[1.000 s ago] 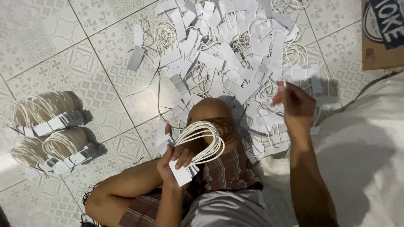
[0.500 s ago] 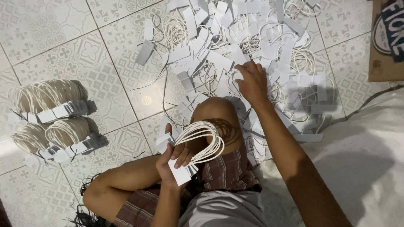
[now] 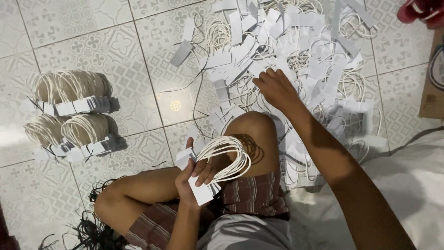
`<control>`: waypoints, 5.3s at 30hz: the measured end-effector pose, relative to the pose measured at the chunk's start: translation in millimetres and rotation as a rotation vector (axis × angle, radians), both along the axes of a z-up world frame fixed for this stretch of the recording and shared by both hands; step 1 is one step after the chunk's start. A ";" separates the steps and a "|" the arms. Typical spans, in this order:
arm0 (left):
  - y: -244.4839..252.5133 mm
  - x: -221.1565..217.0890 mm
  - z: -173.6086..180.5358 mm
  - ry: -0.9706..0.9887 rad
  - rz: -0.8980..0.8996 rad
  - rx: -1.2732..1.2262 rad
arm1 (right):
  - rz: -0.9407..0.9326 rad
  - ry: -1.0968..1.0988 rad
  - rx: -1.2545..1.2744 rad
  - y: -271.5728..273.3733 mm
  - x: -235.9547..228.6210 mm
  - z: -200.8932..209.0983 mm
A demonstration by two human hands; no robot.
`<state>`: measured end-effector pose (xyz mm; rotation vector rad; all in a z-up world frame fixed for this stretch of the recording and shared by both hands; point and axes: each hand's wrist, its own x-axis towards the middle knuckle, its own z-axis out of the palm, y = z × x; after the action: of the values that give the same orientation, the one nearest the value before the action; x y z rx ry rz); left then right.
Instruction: Tying strings to paper tags and organizing them into neat bundles
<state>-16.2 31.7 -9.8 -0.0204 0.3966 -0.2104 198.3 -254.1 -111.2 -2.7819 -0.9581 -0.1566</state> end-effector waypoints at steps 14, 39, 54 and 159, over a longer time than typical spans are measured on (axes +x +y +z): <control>14.6 2.2 -5.5 0.036 0.034 -0.002 | 0.006 0.035 -0.039 -37.8 18.2 39.9; 44.5 -11.4 -22.2 0.020 0.161 0.071 | -0.290 0.006 0.020 30.8 11.2 -74.1; 33.5 0.5 -13.8 0.046 0.166 0.068 | -0.531 0.368 0.709 -23.5 75.3 69.5; 88.4 25.5 -32.3 0.058 0.020 0.222 | -0.388 0.178 -0.140 52.6 52.1 -66.9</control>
<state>9.3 120.1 -42.1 0.1877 0.4752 -0.1450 250.4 -201.4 -178.1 -3.0171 -0.3961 0.1071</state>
